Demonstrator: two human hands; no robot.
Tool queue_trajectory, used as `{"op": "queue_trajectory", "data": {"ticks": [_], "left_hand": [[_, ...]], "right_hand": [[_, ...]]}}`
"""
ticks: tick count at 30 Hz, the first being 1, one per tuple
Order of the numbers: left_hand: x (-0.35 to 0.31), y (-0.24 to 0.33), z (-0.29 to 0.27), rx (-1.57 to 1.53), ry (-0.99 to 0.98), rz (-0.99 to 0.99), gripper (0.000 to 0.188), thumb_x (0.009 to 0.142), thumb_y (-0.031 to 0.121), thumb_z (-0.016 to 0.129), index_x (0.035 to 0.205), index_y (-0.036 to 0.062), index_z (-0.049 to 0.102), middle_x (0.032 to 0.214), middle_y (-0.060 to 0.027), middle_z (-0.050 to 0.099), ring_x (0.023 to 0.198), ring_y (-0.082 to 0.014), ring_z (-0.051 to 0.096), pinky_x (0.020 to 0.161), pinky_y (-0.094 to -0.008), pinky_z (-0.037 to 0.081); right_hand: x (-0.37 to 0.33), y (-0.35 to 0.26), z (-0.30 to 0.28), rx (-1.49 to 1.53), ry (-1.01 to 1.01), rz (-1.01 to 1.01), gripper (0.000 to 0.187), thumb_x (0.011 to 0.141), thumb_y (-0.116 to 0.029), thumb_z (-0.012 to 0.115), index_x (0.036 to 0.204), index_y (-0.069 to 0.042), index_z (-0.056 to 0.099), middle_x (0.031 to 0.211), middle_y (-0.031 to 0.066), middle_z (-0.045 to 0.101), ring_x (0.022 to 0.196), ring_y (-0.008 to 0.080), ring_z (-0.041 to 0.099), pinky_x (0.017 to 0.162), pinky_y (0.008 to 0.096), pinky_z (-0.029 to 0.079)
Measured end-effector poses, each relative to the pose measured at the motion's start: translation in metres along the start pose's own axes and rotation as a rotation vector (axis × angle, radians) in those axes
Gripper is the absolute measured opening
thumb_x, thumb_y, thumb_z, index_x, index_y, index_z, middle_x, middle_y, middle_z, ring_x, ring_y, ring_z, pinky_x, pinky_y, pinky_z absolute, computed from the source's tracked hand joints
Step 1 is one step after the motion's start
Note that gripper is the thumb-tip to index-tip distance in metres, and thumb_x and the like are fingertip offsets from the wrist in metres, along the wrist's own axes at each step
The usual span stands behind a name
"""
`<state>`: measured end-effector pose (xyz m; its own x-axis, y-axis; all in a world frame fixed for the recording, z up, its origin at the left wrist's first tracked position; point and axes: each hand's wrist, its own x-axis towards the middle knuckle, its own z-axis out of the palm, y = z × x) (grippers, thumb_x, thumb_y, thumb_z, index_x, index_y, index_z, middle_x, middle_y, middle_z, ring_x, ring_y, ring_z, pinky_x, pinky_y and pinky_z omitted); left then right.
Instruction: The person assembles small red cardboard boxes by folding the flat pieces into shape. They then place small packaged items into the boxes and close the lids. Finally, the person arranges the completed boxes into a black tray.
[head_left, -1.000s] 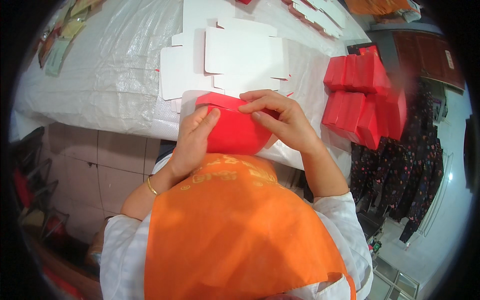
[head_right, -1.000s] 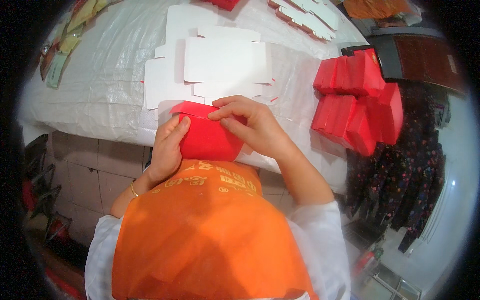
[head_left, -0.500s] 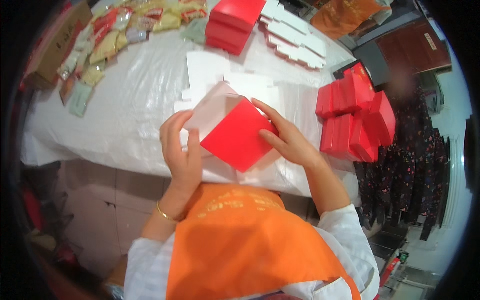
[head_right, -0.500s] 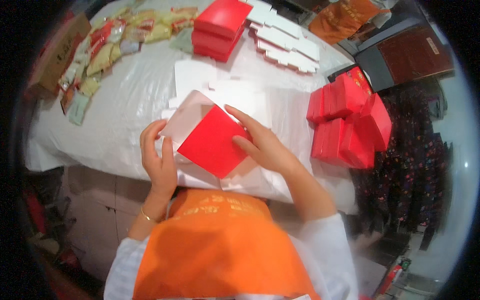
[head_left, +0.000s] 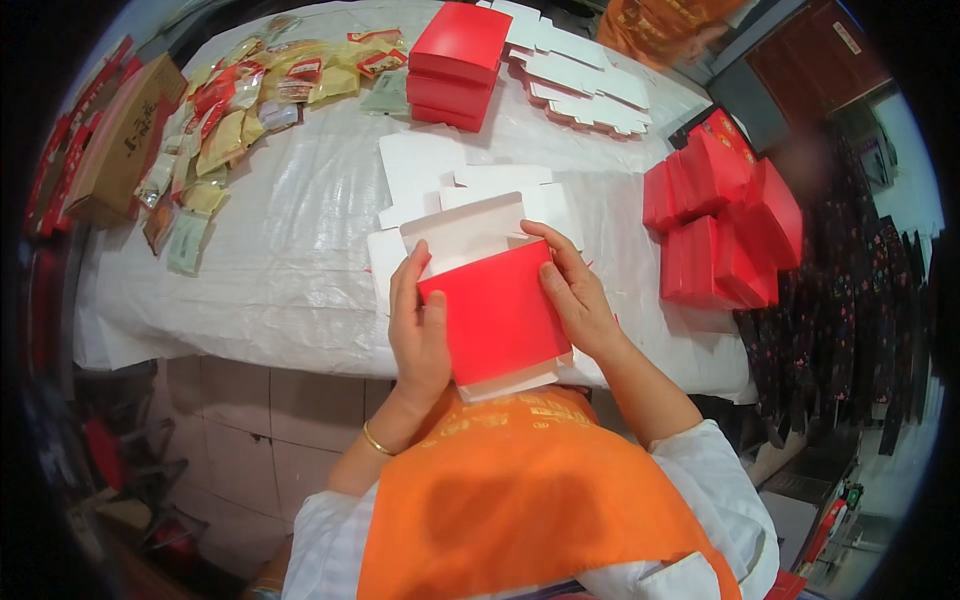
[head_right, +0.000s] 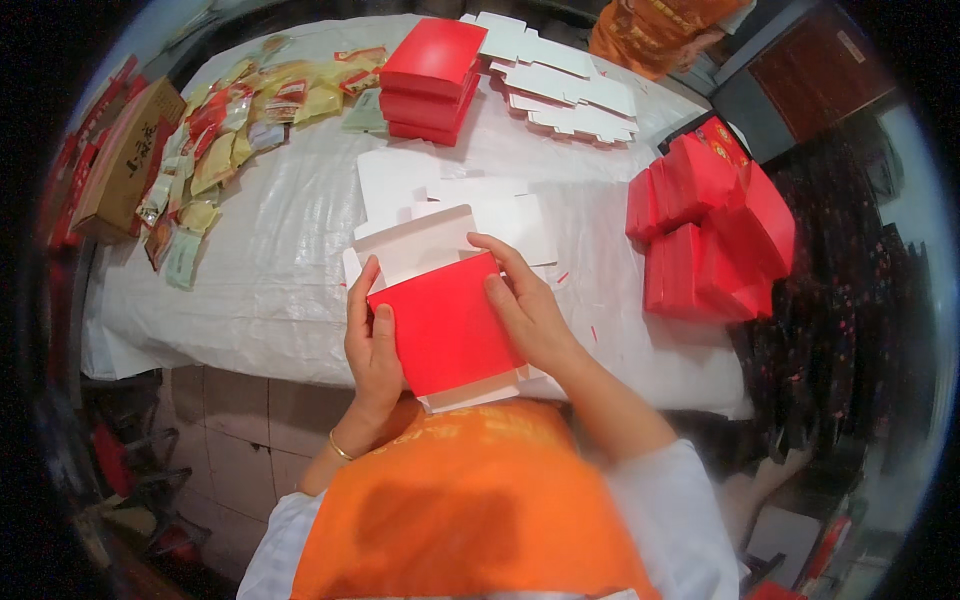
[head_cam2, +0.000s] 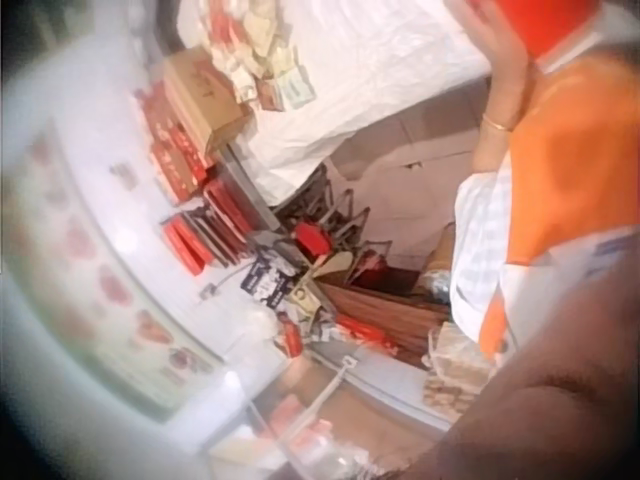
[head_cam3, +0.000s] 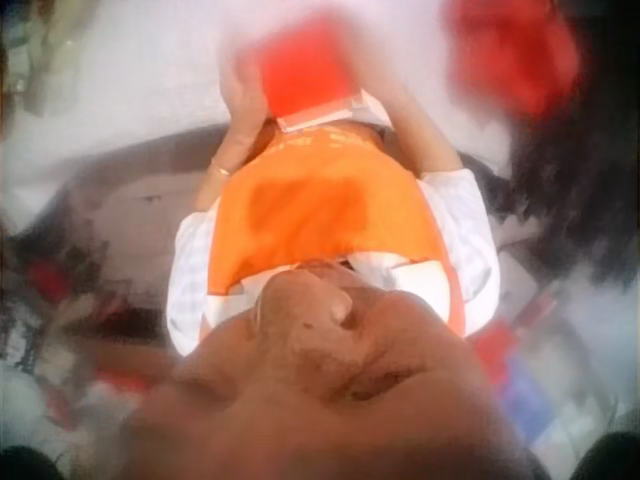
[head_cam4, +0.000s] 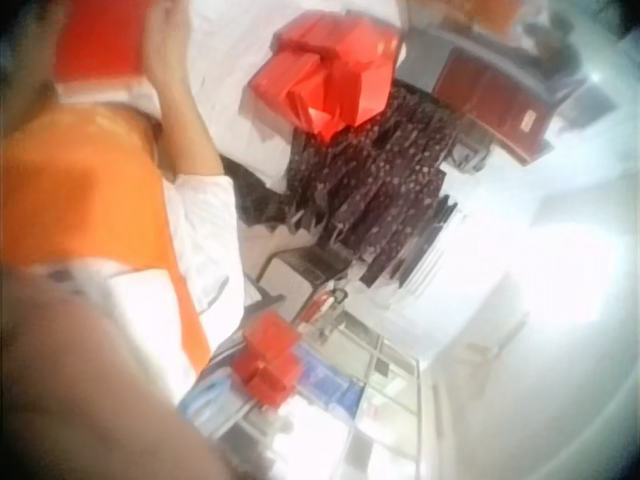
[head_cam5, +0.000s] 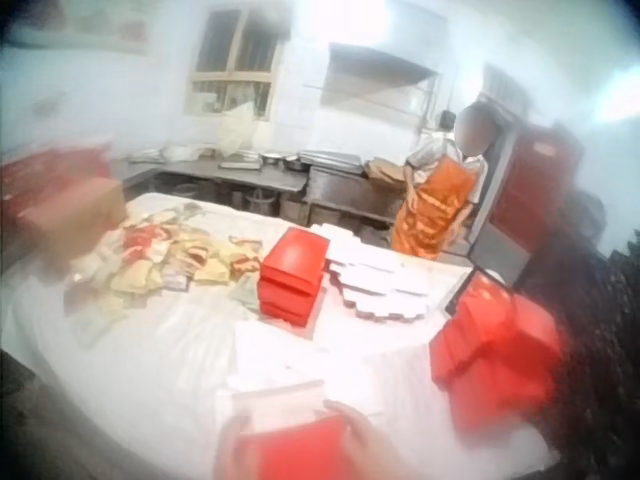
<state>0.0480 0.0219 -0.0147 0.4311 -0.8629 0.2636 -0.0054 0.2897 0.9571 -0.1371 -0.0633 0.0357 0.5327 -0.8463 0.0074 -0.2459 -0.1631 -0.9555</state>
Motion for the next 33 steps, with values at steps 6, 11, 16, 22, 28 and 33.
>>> {"op": "queue_trajectory", "data": {"ticks": [6,11,16,22,28,33], "left_hand": [[-0.01,0.005,0.0,0.16,-0.046,0.048,0.021,0.103,0.016,0.042,0.094,0.0018,0.054,0.122,-0.0151,0.053,0.103,-0.0191,0.052,0.091,-0.0312,0.043],[-0.001,-0.006,0.0,0.162,0.012,0.196,0.038,0.104,0.028,0.043,0.077,0.0017,0.047,0.097,-0.0178,0.057,0.085,-0.0214,0.055,0.073,-0.0286,0.043],[0.012,0.002,-0.008,0.147,-0.127,0.091,0.045,0.106,0.026,0.04,0.07,0.0013,0.045,0.078,-0.0098,0.054,0.069,-0.0174,0.049,0.065,-0.0262,0.039],[0.013,0.014,0.01,0.075,-0.017,-0.129,0.035,0.107,0.021,0.046,0.075,0.0054,0.047,0.072,0.004,0.045,0.062,-0.0038,0.036,0.057,-0.023,0.033],[0.013,0.033,0.025,-0.131,0.064,-0.263,0.025,0.102,0.016,0.059,0.122,0.0012,0.057,0.084,0.0021,0.058,0.073,-0.0028,0.051,0.066,-0.0187,0.042],[0.016,0.004,0.015,-0.029,-0.039,-0.326,0.03,0.097,0.014,0.064,0.123,-0.0008,0.058,0.093,-0.0016,0.063,0.074,-0.0041,0.055,0.063,-0.0198,0.045]], "right_hand": [[-0.015,0.01,0.014,0.066,0.202,-0.031,0.021,0.102,-0.017,0.045,0.11,-0.003,0.058,0.091,0.0051,0.06,0.082,0.0145,0.054,0.077,0.029,0.046],[-0.016,0.01,0.009,-0.097,0.246,-0.103,0.022,0.1,-0.013,0.046,0.086,0.001,0.055,0.081,0.0106,0.053,0.074,0.0201,0.051,0.071,0.0314,0.044],[-0.012,0.01,-0.002,-0.24,0.257,-0.19,0.025,0.099,-0.012,0.048,0.079,0.002,0.051,0.078,0.0134,0.048,0.069,0.0226,0.049,0.066,0.0325,0.042],[-0.012,0.002,0.009,0.104,0.396,-0.069,0.018,0.1,-0.012,0.049,0.113,-0.003,0.057,0.088,0.0085,0.057,0.074,0.0145,0.052,0.07,0.0281,0.045],[-0.014,0.014,-0.008,0.004,0.221,0.01,0.034,0.1,-0.01,0.051,0.133,-0.006,0.044,0.097,0.007,0.059,0.08,0.0106,0.055,0.072,0.0256,0.046],[-0.015,0.021,-0.006,0.197,0.221,0.161,0.032,0.096,-0.008,0.055,0.126,-0.002,0.047,0.1,0.0086,0.062,0.082,0.0122,0.059,0.07,0.0257,0.048]]}}
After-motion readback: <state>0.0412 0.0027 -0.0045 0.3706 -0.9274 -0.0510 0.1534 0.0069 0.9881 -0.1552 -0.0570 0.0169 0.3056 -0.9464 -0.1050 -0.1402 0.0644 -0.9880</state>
